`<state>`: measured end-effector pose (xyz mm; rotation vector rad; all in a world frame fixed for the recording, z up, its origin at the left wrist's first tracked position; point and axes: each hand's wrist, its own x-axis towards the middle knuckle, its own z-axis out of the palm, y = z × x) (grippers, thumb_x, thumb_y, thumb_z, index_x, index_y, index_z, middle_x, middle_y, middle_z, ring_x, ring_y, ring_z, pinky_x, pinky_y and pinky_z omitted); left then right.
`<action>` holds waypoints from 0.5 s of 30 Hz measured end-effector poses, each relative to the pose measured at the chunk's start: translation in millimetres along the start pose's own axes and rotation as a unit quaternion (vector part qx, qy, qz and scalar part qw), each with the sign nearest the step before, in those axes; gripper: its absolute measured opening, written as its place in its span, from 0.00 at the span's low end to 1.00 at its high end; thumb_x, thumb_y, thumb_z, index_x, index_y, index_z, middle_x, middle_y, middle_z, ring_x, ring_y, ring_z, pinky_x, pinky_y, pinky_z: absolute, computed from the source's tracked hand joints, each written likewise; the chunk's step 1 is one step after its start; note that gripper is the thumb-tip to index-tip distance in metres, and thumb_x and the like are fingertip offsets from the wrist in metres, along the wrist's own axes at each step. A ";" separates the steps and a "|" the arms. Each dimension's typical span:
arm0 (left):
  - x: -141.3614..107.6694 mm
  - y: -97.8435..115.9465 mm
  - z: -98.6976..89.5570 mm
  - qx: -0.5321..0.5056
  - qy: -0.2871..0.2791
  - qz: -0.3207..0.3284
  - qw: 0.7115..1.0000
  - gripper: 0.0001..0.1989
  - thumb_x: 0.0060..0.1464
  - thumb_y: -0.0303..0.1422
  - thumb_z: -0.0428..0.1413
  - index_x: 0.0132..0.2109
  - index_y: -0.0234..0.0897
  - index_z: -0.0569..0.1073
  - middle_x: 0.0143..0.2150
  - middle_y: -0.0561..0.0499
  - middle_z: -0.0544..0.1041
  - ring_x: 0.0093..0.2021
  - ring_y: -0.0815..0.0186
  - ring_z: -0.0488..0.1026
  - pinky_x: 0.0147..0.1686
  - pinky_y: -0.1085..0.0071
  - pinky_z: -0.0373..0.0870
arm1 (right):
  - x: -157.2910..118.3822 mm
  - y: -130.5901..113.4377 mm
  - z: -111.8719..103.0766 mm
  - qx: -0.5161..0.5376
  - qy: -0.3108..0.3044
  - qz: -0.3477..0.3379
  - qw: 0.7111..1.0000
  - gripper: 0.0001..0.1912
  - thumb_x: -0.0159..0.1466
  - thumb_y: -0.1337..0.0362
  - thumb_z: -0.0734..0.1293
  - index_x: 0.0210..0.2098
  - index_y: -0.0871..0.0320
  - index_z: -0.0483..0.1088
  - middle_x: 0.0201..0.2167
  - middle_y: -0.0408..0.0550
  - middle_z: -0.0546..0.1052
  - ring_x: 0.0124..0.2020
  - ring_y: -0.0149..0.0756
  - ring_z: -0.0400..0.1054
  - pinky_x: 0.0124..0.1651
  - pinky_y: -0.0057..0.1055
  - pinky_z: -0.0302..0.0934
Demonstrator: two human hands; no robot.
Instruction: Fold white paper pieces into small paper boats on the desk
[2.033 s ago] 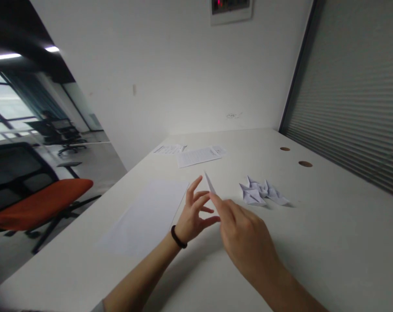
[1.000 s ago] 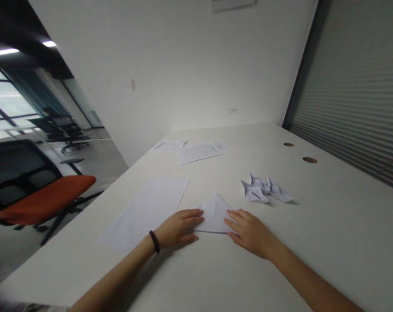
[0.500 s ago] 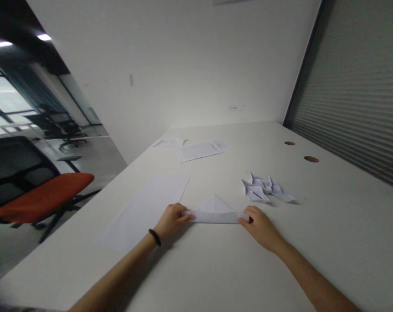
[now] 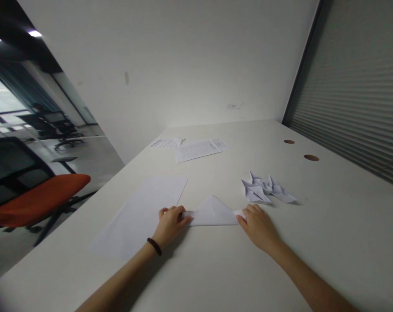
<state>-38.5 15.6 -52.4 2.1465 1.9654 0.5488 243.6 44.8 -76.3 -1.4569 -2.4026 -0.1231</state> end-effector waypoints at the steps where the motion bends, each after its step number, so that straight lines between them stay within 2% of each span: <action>1: -0.7 1.2 -0.7 0.005 0.003 0.002 1.000 0.10 0.52 0.39 0.51 0.31 0.37 0.69 0.27 0.53 0.72 0.33 0.63 0.68 0.43 0.61 0.50 | 0.1 0.1 0.9 -0.013 -0.001 -0.003 1.000 0.16 0.63 0.59 0.56 0.24 0.58 0.65 0.25 0.48 0.70 0.31 0.38 0.63 0.35 0.33 0.54; 7: -4.0 7.8 -3.2 0.041 0.011 0.004 0.999 0.09 0.54 0.37 0.49 0.30 0.37 0.68 0.27 0.52 0.72 0.36 0.61 0.68 0.42 0.61 0.50 | 4.5 -1.3 2.8 -0.073 -0.019 0.006 0.997 0.16 0.63 0.59 0.56 0.26 0.59 0.68 0.27 0.50 0.72 0.34 0.42 0.65 0.36 0.34 0.54; 15: -4.1 8.8 -5.4 0.066 -0.006 0.000 0.998 0.10 0.55 0.36 0.47 0.31 0.36 0.68 0.27 0.51 0.73 0.33 0.62 0.68 0.38 0.64 0.52 | 11.1 -7.8 -2.4 -0.096 -0.053 0.032 0.993 0.15 0.63 0.61 0.56 0.26 0.59 0.68 0.27 0.49 0.74 0.35 0.41 0.66 0.33 0.32 0.52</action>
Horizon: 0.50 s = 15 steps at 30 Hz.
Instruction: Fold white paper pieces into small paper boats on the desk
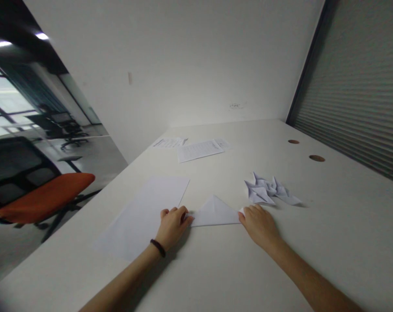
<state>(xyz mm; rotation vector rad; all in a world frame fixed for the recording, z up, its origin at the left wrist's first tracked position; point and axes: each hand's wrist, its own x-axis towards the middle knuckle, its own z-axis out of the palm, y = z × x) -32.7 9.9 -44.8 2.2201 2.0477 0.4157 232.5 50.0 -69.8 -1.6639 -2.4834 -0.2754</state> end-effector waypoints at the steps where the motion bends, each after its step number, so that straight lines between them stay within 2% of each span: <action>1: 0.4 0.0 -0.2 0.002 -0.002 -0.001 1.000 0.09 0.55 0.36 0.47 0.31 0.36 0.68 0.27 0.51 0.73 0.33 0.61 0.68 0.38 0.63 0.52 | 0.0 -0.2 0.4 -0.004 0.001 0.002 1.000 0.15 0.63 0.60 0.56 0.26 0.59 0.68 0.27 0.49 0.74 0.34 0.41 0.66 0.33 0.32 0.52; 6: -1.8 2.2 0.7 -0.007 0.008 -0.014 1.000 0.08 0.55 0.33 0.49 0.39 0.35 0.67 0.30 0.50 0.74 0.35 0.60 0.69 0.42 0.59 0.55 | -0.4 -1.8 2.4 -0.013 0.012 0.013 1.000 0.15 0.62 0.60 0.56 0.25 0.59 0.68 0.27 0.49 0.74 0.34 0.40 0.66 0.33 0.31 0.52; 9: -5.1 7.5 2.7 0.043 0.057 0.007 0.997 0.14 0.54 0.28 0.50 0.49 0.35 0.64 0.38 0.46 0.73 0.42 0.57 0.68 0.45 0.54 0.55 | 0.1 -4.1 1.5 -0.022 0.014 0.012 1.000 0.14 0.62 0.62 0.56 0.25 0.59 0.68 0.27 0.49 0.74 0.34 0.41 0.66 0.33 0.32 0.51; 11: -5.2 13.2 5.2 0.084 0.089 0.071 0.990 0.20 0.53 0.23 0.49 0.53 0.37 0.62 0.48 0.44 0.69 0.50 0.55 0.63 0.49 0.52 0.53 | 0.7 -5.1 1.2 -0.022 0.008 0.014 1.000 0.14 0.62 0.62 0.56 0.25 0.59 0.68 0.27 0.49 0.74 0.34 0.40 0.66 0.33 0.32 0.51; 12: -4.2 16.7 6.9 0.092 0.086 0.120 0.985 0.20 0.53 0.22 0.48 0.54 0.38 0.62 0.52 0.43 0.66 0.54 0.55 0.60 0.51 0.53 0.53 | 1.1 -5.2 1.3 -0.019 0.005 0.015 1.000 0.13 0.62 0.63 0.56 0.25 0.59 0.68 0.26 0.49 0.74 0.34 0.40 0.66 0.33 0.32 0.51; 15: -0.5 28.5 12.3 0.051 -0.007 0.268 0.962 0.17 0.56 0.22 0.45 0.52 0.35 0.64 0.56 0.45 0.63 0.58 0.60 0.56 0.54 0.63 0.55 | 2.0 -3.8 2.2 -0.011 -0.001 0.016 1.000 0.13 0.62 0.63 0.56 0.25 0.59 0.68 0.26 0.49 0.74 0.34 0.40 0.66 0.33 0.32 0.52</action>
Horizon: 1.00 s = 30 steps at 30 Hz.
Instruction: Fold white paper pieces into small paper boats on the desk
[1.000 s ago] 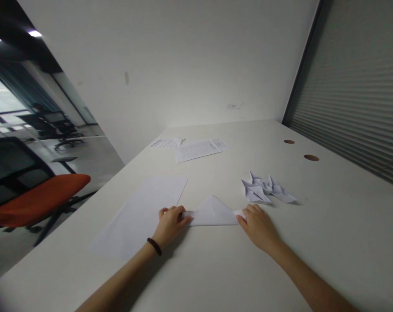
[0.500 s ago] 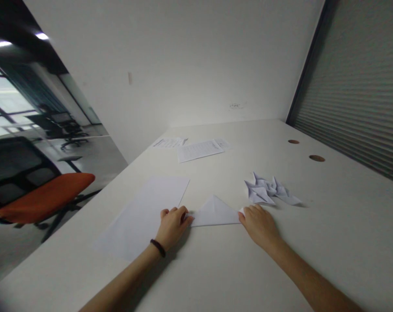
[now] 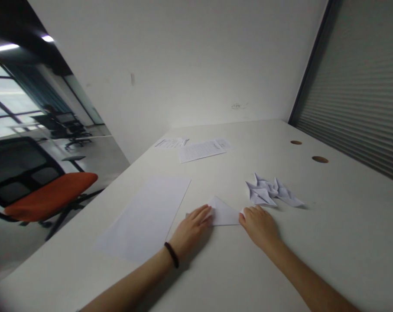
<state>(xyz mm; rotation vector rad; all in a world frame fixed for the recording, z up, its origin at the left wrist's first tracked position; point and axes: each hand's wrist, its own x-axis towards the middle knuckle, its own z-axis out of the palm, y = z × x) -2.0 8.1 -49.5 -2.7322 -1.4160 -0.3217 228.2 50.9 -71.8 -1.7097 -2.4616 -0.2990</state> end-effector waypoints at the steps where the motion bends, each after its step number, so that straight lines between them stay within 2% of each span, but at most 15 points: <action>1: 2.4 3.3 0.9 -0.029 -0.024 0.021 0.999 0.17 0.56 0.22 0.44 0.53 0.34 0.64 0.56 0.45 0.63 0.58 0.62 0.56 0.55 0.64 0.55 | 0.2 0.6 -0.4 0.002 0.000 -0.002 1.000 0.14 0.62 0.63 0.56 0.25 0.59 0.68 0.26 0.50 0.74 0.34 0.40 0.66 0.34 0.32 0.52; 4: 3.8 14.0 0.3 -0.089 -0.052 0.010 0.995 0.22 0.56 0.28 0.47 0.58 0.35 0.58 0.60 0.42 0.58 0.60 0.58 0.53 0.57 0.58 0.51 | 0.1 -1.0 -7.1 -0.001 0.011 0.007 1.000 0.13 0.62 0.63 0.55 0.25 0.59 0.67 0.26 0.51 0.73 0.33 0.41 0.67 0.33 0.33 0.54; 7: -1.1 23.4 -3.4 -0.116 -0.046 -0.012 0.992 0.30 0.53 0.41 0.50 0.60 0.36 0.54 0.63 0.41 0.50 0.62 0.51 0.45 0.57 0.49 0.43 | -1.8 -12.5 -19.5 -0.003 0.074 0.039 0.996 0.09 0.61 0.65 0.56 0.32 0.60 0.67 0.32 0.56 0.73 0.36 0.45 0.66 0.36 0.37 0.57; 8: -2.7 25.6 -4.4 -0.120 -0.045 -0.019 0.992 0.32 0.52 0.44 0.50 0.60 0.37 0.53 0.63 0.41 0.49 0.62 0.50 0.43 0.57 0.47 0.41 | -3.2 -18.8 -22.6 0.009 0.105 0.028 0.994 0.10 0.60 0.66 0.57 0.38 0.61 0.67 0.38 0.59 0.72 0.41 0.47 0.65 0.40 0.40 0.58; 10: -4.6 28.6 -5.3 -0.120 -0.050 -0.030 0.991 0.32 0.52 0.45 0.49 0.61 0.39 0.52 0.64 0.42 0.47 0.62 0.49 0.41 0.57 0.45 0.37 | -7.2 -32.9 -24.5 0.061 0.144 -0.062 0.986 0.17 0.61 0.66 0.56 0.49 0.63 0.62 0.51 0.61 0.66 0.54 0.48 0.57 0.50 0.43 0.54; 12: -4.6 30.1 -4.3 -0.116 -0.056 -0.032 0.991 0.33 0.52 0.44 0.48 0.62 0.40 0.48 0.64 0.43 0.46 0.63 0.48 0.40 0.56 0.43 0.35 | -12.3 -45.3 -19.6 0.113 0.108 -0.172 0.973 0.25 0.63 0.61 0.53 0.58 0.61 0.51 0.59 0.56 0.57 0.60 0.42 0.47 0.57 0.42 0.49; 14: -3.9 30.2 -2.4 -0.109 -0.053 -0.031 0.992 0.35 0.52 0.43 0.48 0.63 0.41 0.44 0.64 0.44 0.44 0.63 0.49 0.39 0.56 0.42 0.33 | -16.7 -51.3 -11.0 0.143 0.062 -0.206 0.966 0.30 0.64 0.56 0.51 0.62 0.61 0.42 0.62 0.54 0.52 0.62 0.39 0.43 0.59 0.41 0.47; 16: -4.4 28.8 -0.8 -0.104 -0.049 -0.026 0.993 0.35 0.53 0.43 0.47 0.63 0.40 0.43 0.64 0.44 0.44 0.63 0.49 0.38 0.56 0.44 0.33 | -19.5 -48.6 -3.1 0.154 0.027 -0.212 0.965 0.32 0.64 0.53 0.51 0.62 0.62 0.39 0.62 0.55 0.48 0.62 0.38 0.40 0.60 0.40 0.46; 21: -22.4 16.1 -0.3 -0.094 -0.056 -0.026 0.994 0.38 0.53 0.51 0.44 0.63 0.31 0.46 0.64 0.39 0.42 0.63 0.50 0.36 0.59 0.51 0.38 | -25.9 -15.5 4.7 0.138 -0.006 -0.176 0.975 0.34 0.62 0.49 0.52 0.61 0.63 0.46 0.62 0.56 0.48 0.63 0.41 0.37 0.60 0.42 0.44; 25: -49.5 5.8 -1.3 -0.084 -0.037 -0.063 0.994 0.38 0.55 0.50 0.42 0.63 0.29 0.43 0.64 0.38 0.42 0.63 0.54 0.39 0.59 0.56 0.43 | -35.3 6.5 4.6 0.135 -0.007 -0.135 0.982 0.34 0.62 0.48 0.53 0.61 0.61 0.46 0.62 0.55 0.50 0.62 0.42 0.40 0.60 0.44 0.44; 28: -57.1 3.6 -7.0 -0.082 -0.040 -0.094 0.991 0.37 0.54 0.48 0.45 0.62 0.29 0.47 0.63 0.38 0.46 0.63 0.54 0.43 0.58 0.56 0.46 | -34.2 3.7 -2.4 0.110 0.006 -0.111 0.988 0.32 0.60 0.47 0.54 0.58 0.58 0.54 0.60 0.55 0.54 0.62 0.45 0.41 0.59 0.49 0.43; 30: -49.5 2.5 -15.4 -0.087 -0.053 -0.110 0.989 0.33 0.51 0.45 0.50 0.59 0.29 0.55 0.62 0.37 0.52 0.61 0.53 0.49 0.57 0.58 0.51 | -25.6 -6.7 -10.4 0.092 0.038 -0.100 0.990 0.30 0.58 0.47 0.58 0.54 0.60 0.61 0.59 0.57 0.56 0.62 0.49 0.41 0.59 0.53 0.40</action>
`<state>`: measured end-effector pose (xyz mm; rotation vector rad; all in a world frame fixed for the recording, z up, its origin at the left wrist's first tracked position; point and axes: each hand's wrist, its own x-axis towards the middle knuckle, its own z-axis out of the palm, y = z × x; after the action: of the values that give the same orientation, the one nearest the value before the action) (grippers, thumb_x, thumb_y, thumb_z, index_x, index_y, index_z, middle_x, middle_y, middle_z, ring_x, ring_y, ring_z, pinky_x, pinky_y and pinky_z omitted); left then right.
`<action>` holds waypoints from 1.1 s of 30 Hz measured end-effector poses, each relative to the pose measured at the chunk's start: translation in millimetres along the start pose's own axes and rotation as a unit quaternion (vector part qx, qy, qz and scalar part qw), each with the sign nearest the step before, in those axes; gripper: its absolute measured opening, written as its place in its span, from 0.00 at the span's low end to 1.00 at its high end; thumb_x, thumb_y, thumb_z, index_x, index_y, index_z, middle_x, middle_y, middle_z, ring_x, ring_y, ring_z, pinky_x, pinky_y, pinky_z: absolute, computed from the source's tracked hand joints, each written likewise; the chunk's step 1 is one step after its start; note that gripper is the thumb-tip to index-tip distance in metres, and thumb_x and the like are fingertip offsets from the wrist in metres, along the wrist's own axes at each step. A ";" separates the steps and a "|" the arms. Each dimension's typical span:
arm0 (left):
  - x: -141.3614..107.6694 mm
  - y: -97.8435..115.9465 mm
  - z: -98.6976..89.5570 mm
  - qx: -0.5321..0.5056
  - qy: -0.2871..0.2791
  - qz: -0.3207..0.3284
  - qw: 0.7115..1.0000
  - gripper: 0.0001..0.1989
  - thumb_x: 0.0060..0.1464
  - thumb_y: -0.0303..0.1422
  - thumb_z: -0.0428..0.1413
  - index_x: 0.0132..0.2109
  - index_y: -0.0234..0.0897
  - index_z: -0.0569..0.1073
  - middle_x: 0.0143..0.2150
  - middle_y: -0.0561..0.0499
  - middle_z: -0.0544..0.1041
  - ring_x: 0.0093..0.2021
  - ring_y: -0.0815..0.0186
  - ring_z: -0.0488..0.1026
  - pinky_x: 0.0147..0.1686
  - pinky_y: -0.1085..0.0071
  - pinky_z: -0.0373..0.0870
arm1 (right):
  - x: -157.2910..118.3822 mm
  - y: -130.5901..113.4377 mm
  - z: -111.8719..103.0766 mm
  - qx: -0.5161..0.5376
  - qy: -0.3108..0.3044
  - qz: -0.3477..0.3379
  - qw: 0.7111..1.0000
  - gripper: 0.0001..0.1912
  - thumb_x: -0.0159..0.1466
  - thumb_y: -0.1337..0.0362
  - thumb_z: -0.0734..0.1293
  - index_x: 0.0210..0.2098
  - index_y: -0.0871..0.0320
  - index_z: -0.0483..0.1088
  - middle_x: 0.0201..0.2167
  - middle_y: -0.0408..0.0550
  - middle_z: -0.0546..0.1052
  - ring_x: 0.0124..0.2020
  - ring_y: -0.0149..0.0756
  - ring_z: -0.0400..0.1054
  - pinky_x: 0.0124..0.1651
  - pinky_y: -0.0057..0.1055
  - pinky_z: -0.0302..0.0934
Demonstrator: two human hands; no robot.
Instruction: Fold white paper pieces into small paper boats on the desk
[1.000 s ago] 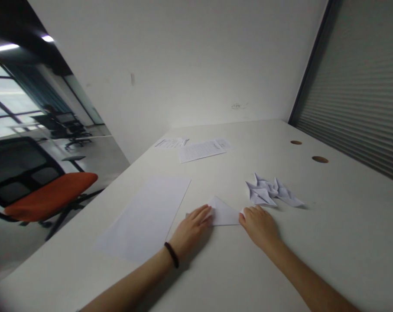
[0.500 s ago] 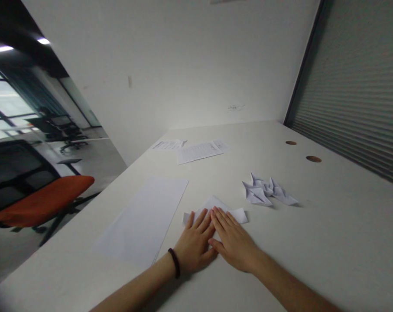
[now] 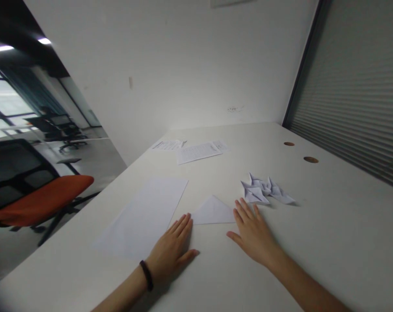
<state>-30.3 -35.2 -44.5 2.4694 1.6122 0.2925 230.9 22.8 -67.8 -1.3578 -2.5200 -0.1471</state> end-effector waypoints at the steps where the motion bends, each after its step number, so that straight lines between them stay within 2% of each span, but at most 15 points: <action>1: 6.8 1.3 -6.0 -0.005 -0.001 -0.009 1.000 0.29 0.50 0.42 0.52 0.56 0.30 0.60 0.59 0.38 0.58 0.59 0.54 0.54 0.55 0.60 0.54 | 7.8 -5.5 -2.5 0.003 0.012 -0.013 1.000 0.29 0.57 0.48 0.60 0.52 0.61 0.63 0.59 0.58 0.57 0.61 0.50 0.43 0.58 0.54 0.40; 3: 25.3 2.7 -19.0 -0.017 -0.011 -0.017 1.000 0.14 0.50 0.35 0.52 0.45 0.37 0.70 0.48 0.44 0.71 0.50 0.57 0.65 0.48 0.64 0.62 | 25.1 -15.5 -6.2 0.034 0.011 -0.056 0.998 0.26 0.58 0.53 0.62 0.53 0.58 0.62 0.57 0.55 0.61 0.57 0.45 0.52 0.56 0.46 0.50; 5: 45.3 0.9 -29.8 -0.037 -0.031 -0.027 0.998 0.06 0.47 0.33 0.54 0.34 0.38 0.73 0.36 0.47 0.74 0.39 0.59 0.70 0.40 0.66 0.65 | 40.2 -22.1 -7.8 0.053 -0.008 -0.089 0.995 0.24 0.57 0.54 0.63 0.51 0.56 0.64 0.53 0.54 0.66 0.53 0.43 0.58 0.51 0.42 0.57; 7: 60.9 -4.3 -34.8 -0.073 -0.017 -0.048 0.996 0.05 0.47 0.34 0.54 0.29 0.37 0.72 0.30 0.50 0.73 0.32 0.63 0.71 0.35 0.68 0.66 | 49.4 -25.3 -7.5 0.041 -0.015 -0.102 0.994 0.22 0.57 0.54 0.64 0.49 0.57 0.66 0.49 0.54 0.70 0.48 0.43 0.62 0.48 0.40 0.60; 8: 65.9 -7.8 -34.6 -0.079 -0.007 -0.055 0.995 0.07 0.50 0.35 0.52 0.30 0.37 0.71 0.29 0.50 0.73 0.30 0.64 0.70 0.34 0.69 0.67 | 51.5 -26.0 -6.8 0.027 -0.014 -0.104 0.994 0.21 0.58 0.55 0.63 0.47 0.58 0.68 0.47 0.54 0.71 0.46 0.43 0.63 0.47 0.40 0.60; 10: 70.0 -14.5 -28.6 -0.118 0.059 -0.078 0.988 0.11 0.56 0.36 0.45 0.38 0.37 0.70 0.33 0.50 0.72 0.33 0.66 0.70 0.35 0.70 0.67 | 52.0 -27.0 -5.4 -0.003 -0.008 -0.104 0.995 0.17 0.60 0.59 0.61 0.45 0.60 0.69 0.44 0.55 0.73 0.43 0.42 0.66 0.45 0.39 0.62; 12: 68.9 -18.7 -16.9 -0.219 0.185 -0.109 0.952 0.13 0.57 0.36 0.45 0.45 0.35 0.65 0.38 0.48 0.71 0.38 0.66 0.69 0.38 0.70 0.67 | 50.3 -28.5 -4.7 -0.022 -0.006 -0.097 0.995 0.16 0.61 0.66 0.59 0.47 0.61 0.67 0.42 0.55 0.75 0.40 0.41 0.68 0.42 0.36 0.63; 14: 66.9 -17.9 -2.8 -0.304 0.248 -0.125 0.911 0.17 0.55 0.37 0.49 0.50 0.34 0.61 0.43 0.46 0.68 0.44 0.65 0.67 0.42 0.67 0.67 | 49.2 -30.5 -5.6 -0.022 -0.005 -0.071 0.997 0.19 0.59 0.73 0.58 0.50 0.61 0.64 0.39 0.54 0.76 0.38 0.39 0.69 0.39 0.34 0.64; 16: 67.0 -11.6 10.4 -0.380 0.234 -0.141 0.883 0.26 0.52 0.36 0.53 0.55 0.34 0.55 0.48 0.42 0.64 0.48 0.62 0.65 0.46 0.63 0.65 | 49.5 -32.9 -7.5 -0.005 0.002 -0.024 1.000 0.20 0.58 0.75 0.57 0.50 0.61 0.65 0.36 0.54 0.77 0.36 0.39 0.71 0.37 0.32 0.65; 19: 70.7 5.0 23.1 -0.493 0.168 -0.153 0.840 0.39 0.49 0.35 0.57 0.61 0.34 0.43 0.55 0.36 0.58 0.51 0.58 0.64 0.50 0.59 0.63 | 50.4 -36.7 -9.5 0.087 0.056 0.028 0.994 0.18 0.60 0.73 0.55 0.48 0.60 0.66 0.37 0.53 0.77 0.36 0.38 0.72 0.37 0.32 0.65; 21: 72.7 17.1 25.9 -0.541 0.149 -0.141 0.815 0.40 0.50 0.34 0.56 0.62 0.36 0.39 0.58 0.35 0.54 0.54 0.56 0.61 0.51 0.58 0.61 | 49.9 -40.0 -9.2 0.179 0.108 0.029 0.978 0.18 0.61 0.71 0.53 0.48 0.59 0.66 0.40 0.52 0.76 0.37 0.36 0.72 0.40 0.31 0.65; 24: 71.7 31.3 24.1 -0.591 0.142 -0.070 0.791 0.36 0.54 0.35 0.51 0.62 0.41 0.36 0.60 0.40 0.50 0.55 0.58 0.60 0.51 0.60 0.62 | 47.7 -46.9 -7.7 0.279 0.150 0.009 0.948 0.18 0.62 0.69 0.53 0.49 0.59 0.65 0.41 0.51 0.76 0.39 0.35 0.72 0.43 0.30 0.65; 27: 67.7 40.2 19.0 -0.570 0.182 -0.032 0.801 0.36 0.54 0.36 0.50 0.62 0.41 0.37 0.60 0.42 0.50 0.56 0.57 0.57 0.49 0.64 0.64 | 46.3 -55.0 -8.6 0.316 0.169 -0.005 0.933 0.17 0.60 0.68 0.55 0.47 0.59 0.65 0.42 0.51 0.75 0.42 0.36 0.70 0.44 0.31 0.65; 30: 63.6 47.7 11.9 -0.487 0.223 -0.048 0.843 0.35 0.52 0.34 0.51 0.62 0.40 0.40 0.59 0.41 0.48 0.57 0.55 0.54 0.46 0.64 0.66 | 46.5 -61.0 -14.7 0.358 0.172 0.031 0.917 0.19 0.56 0.69 0.58 0.48 0.57 0.62 0.43 0.50 0.74 0.41 0.36 0.70 0.38 0.28 0.67; 33: 60.3 55.4 3.4 -0.393 0.235 -0.028 0.888 0.31 0.53 0.29 0.47 0.61 0.38 0.43 0.57 0.42 0.49 0.58 0.56 0.50 0.54 0.58 0.58 | 47.0 -62.3 -24.3 0.366 0.158 0.095 0.912 0.24 0.52 0.70 0.59 0.50 0.56 0.60 0.39 0.49 0.76 0.34 0.36 0.72 0.31 0.28 0.66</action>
<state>43.2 -2.1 -29.7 1.7796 1.3045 1.3227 159.2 20.8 -28.6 -1.1246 -1.8552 0.5240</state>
